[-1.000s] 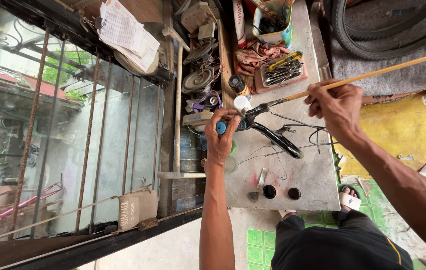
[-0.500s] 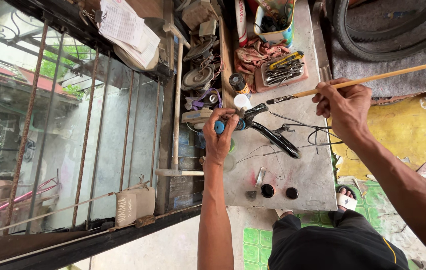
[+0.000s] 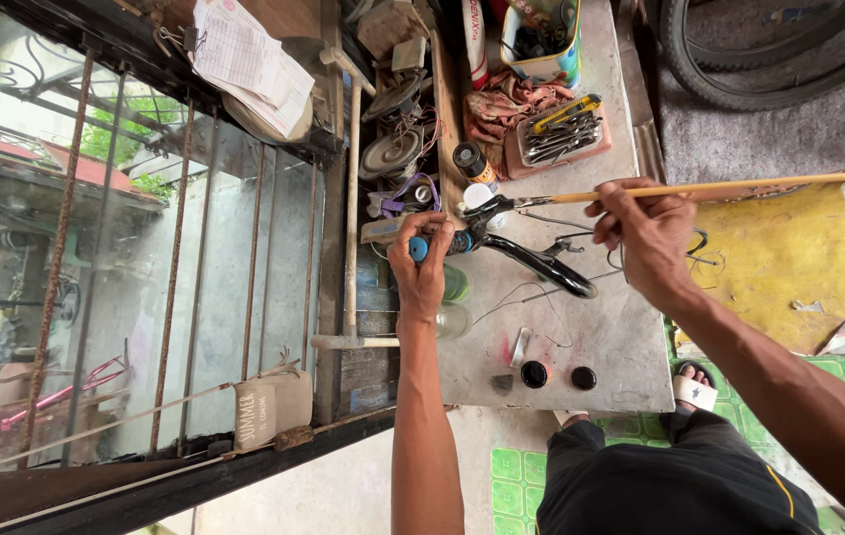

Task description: The person paints a black bicycle handlebar assembly resting on a workbench, using a long-handled brush to apply paint from a small container onto the frame and handlebar surfaces. They rotate and reposition the handlebar with one hand while brushing different areas, dipping the brush back into the paint container between strokes.

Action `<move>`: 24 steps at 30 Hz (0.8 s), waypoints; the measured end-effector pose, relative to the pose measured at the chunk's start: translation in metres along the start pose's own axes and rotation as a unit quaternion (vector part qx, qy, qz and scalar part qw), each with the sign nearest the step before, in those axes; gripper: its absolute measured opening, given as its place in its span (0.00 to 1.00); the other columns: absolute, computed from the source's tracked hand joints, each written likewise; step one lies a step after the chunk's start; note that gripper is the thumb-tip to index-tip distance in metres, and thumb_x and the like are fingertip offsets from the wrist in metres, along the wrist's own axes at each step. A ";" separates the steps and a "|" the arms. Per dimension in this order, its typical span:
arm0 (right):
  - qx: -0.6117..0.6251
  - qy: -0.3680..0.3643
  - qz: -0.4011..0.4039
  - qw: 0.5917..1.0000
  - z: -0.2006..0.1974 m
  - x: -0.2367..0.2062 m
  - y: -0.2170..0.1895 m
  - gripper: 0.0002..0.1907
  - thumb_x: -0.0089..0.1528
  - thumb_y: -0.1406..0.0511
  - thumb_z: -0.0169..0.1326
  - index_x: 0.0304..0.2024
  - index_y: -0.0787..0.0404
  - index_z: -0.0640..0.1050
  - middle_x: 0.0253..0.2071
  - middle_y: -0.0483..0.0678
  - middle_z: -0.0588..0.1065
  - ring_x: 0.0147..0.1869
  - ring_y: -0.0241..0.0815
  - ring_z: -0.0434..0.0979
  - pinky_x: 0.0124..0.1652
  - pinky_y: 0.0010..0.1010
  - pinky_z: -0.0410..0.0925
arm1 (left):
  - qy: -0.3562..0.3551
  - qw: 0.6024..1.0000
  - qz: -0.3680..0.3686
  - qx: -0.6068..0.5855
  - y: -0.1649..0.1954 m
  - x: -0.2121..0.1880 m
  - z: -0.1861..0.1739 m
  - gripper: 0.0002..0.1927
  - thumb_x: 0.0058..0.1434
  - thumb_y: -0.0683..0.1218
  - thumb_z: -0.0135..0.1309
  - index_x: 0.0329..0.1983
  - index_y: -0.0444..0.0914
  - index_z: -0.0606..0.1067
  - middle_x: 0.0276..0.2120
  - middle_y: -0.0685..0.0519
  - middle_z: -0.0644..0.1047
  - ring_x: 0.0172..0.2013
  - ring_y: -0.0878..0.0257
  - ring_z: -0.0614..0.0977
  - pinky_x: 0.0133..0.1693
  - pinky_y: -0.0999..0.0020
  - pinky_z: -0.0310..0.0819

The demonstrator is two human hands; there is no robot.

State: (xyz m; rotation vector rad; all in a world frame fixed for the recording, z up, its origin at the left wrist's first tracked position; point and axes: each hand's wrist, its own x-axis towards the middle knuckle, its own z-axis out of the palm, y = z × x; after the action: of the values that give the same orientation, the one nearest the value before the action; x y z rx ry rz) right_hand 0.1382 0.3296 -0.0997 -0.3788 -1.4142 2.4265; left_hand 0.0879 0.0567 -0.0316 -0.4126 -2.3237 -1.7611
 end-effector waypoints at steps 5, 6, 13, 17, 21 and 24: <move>-0.035 -0.017 -0.042 0.998 0.005 -0.010 0.013 0.11 0.70 0.65 0.58 0.44 0.70 0.79 0.34 0.54 0.80 0.26 0.34 0.78 0.22 0.21 0.67 | 0.024 1.000 0.017 0.006 -0.001 -0.002 0.003 0.08 0.68 0.45 0.58 0.43 0.35 0.77 0.31 0.56 0.75 0.32 0.70 0.74 0.35 0.72 0.71; -0.026 -0.019 -0.042 0.999 0.004 -0.010 0.013 0.11 0.70 0.64 0.58 0.45 0.69 0.79 0.34 0.53 0.80 0.26 0.34 0.78 0.23 0.21 0.67 | 0.024 1.000 0.010 0.011 0.000 -0.001 0.003 0.08 0.69 0.45 0.58 0.42 0.35 0.77 0.31 0.56 0.74 0.32 0.70 0.73 0.35 0.72 0.70; 0.007 -0.017 -0.037 0.999 0.006 -0.009 0.022 0.12 0.71 0.63 0.58 0.45 0.69 0.78 0.34 0.53 0.81 0.26 0.35 0.78 0.23 0.22 0.67 | 0.025 0.999 -0.016 0.026 0.004 0.000 0.003 0.09 0.69 0.46 0.57 0.41 0.35 0.77 0.30 0.57 0.74 0.32 0.70 0.72 0.34 0.72 0.69; -0.002 -0.013 -0.026 1.000 0.011 -0.011 0.025 0.12 0.70 0.64 0.58 0.45 0.69 0.79 0.34 0.53 0.80 0.26 0.34 0.77 0.24 0.21 0.67 | 0.031 0.999 0.001 0.036 0.005 0.000 0.002 0.09 0.69 0.47 0.57 0.41 0.35 0.77 0.31 0.57 0.73 0.33 0.70 0.72 0.35 0.72 0.69; -0.004 0.008 -0.018 1.000 0.008 -0.012 0.022 0.11 0.70 0.64 0.57 0.45 0.69 0.78 0.34 0.52 0.80 0.26 0.34 0.78 0.23 0.21 0.66 | 0.038 0.999 -0.006 0.035 0.003 0.001 0.000 0.09 0.68 0.46 0.58 0.41 0.35 0.77 0.29 0.58 0.72 0.31 0.70 0.72 0.33 0.72 0.67; 0.009 0.016 -0.010 1.000 0.007 -0.011 0.021 0.11 0.70 0.64 0.58 0.44 0.69 0.78 0.33 0.53 0.80 0.25 0.34 0.77 0.23 0.21 0.66 | 0.039 0.998 0.009 0.042 0.001 0.000 0.000 0.08 0.69 0.46 0.58 0.41 0.35 0.77 0.30 0.57 0.73 0.32 0.70 0.72 0.34 0.71 0.68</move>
State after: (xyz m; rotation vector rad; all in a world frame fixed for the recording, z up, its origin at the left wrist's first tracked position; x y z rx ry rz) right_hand 0.1424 0.3096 -0.1138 -0.3952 -1.3769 2.4050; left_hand 0.0878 0.0575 -0.0307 -0.3446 -2.3218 -1.6350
